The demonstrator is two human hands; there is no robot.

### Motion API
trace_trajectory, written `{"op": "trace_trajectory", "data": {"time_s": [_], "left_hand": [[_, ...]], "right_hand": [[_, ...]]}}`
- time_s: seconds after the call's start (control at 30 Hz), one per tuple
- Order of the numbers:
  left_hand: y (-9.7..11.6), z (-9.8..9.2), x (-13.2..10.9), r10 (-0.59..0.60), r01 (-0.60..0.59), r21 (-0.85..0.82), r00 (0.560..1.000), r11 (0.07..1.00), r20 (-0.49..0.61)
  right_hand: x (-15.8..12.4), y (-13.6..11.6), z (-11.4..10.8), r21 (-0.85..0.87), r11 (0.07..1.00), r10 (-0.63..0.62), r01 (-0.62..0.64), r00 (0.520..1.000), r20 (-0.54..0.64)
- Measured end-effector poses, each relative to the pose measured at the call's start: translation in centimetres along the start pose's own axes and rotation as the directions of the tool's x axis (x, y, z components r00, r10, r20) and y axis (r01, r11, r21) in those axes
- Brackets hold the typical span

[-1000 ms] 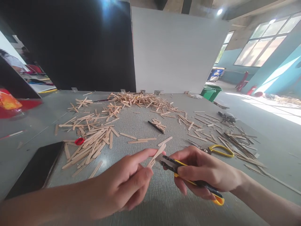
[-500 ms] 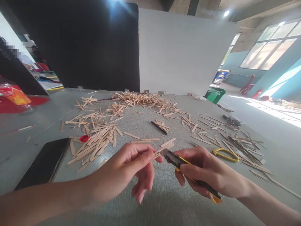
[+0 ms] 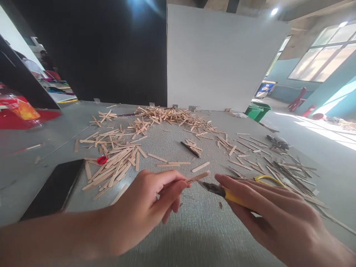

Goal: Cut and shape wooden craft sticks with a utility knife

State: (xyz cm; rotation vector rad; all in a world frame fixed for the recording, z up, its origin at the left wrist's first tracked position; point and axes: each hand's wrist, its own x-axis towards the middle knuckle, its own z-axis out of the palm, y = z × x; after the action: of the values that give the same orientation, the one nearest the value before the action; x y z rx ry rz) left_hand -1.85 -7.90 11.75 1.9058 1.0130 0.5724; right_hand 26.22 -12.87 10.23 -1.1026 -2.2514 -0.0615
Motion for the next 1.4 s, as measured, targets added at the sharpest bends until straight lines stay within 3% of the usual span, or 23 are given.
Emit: {"op": "trace_trajectory", "data": {"time_s": [0.2, 0.53, 0.6, 0.73, 0.83, 0.93, 1.0, 1.07, 1.17, 1.27, 1.33, 1.4], "left_hand": [[0.0, 0.0, -0.2, 0.003, -0.004, 0.03, 0.999, 1.0, 0.034], [-0.1, 0.0, -0.1, -0.038, 0.043, -0.047, 0.994, 0.998, 0.098], [-0.2, -0.1, -0.1, -0.058, 0.067, -0.08, 0.992, 0.995, 0.111], [0.1, -0.3, 0.1, -0.104, 0.123, -0.131, 0.984, 0.984, 0.146], [0.6, -0.4, 0.4, -0.125, 0.164, -0.197, 0.973, 0.967, 0.195], [0.8, -0.4, 0.6, -0.118, 0.196, -0.29, 0.957, 0.937, 0.264], [0.6, -0.3, 0.7, -0.117, 0.215, -0.325, 0.948, 0.921, 0.297], [0.3, -0.3, 0.7, -0.121, 0.239, -0.333, 0.933, 0.912, 0.34], [-0.2, 0.0, 0.8, -0.134, 0.278, -0.318, 0.903, 0.906, 0.408], [-0.4, 0.4, 0.9, -0.137, 0.277, -0.275, 0.889, 0.921, 0.437], [-0.5, 0.8, 0.9, -0.114, 0.215, -0.227, 0.914, 0.95, 0.388], [-0.7, 1.1, 0.9, -0.038, 0.079, -0.144, 0.964, 0.986, 0.265]], "right_hand": [[-1.5, 0.2, -0.4, -0.226, 0.964, -0.118, 0.14, 0.987, 0.112], [-1.3, 0.2, -0.9, -0.27, 0.936, -0.171, 0.225, 0.963, 0.208], [-1.0, 0.1, -0.6, -0.224, 0.955, -0.16, 0.195, 0.973, 0.165], [-0.1, -0.6, 0.2, -0.012, 1.0, -0.02, 0.021, 0.997, 0.073], [0.9, -1.5, 0.2, 0.135, 0.977, 0.141, -0.167, 0.973, 0.181], [2.0, -2.1, -0.2, 0.234, 0.841, 0.397, -0.487, 0.851, 0.343], [2.5, -2.1, -0.3, 0.349, 0.655, 0.529, -0.67, 0.736, 0.421], [2.7, -1.9, 0.2, 0.482, 0.466, 0.554, -0.742, 0.669, 0.496], [2.6, -1.4, 1.6, 0.597, 0.227, 0.481, -0.769, 0.622, 0.618], [2.3, -1.4, 2.8, 0.638, 0.071, 0.431, -0.766, 0.601, 0.673], [2.2, -1.7, 3.1, 0.664, 0.013, 0.432, -0.748, 0.603, 0.671], [2.1, -2.0, 3.2, 0.674, -0.057, 0.438, -0.737, 0.588, 0.68]]}}
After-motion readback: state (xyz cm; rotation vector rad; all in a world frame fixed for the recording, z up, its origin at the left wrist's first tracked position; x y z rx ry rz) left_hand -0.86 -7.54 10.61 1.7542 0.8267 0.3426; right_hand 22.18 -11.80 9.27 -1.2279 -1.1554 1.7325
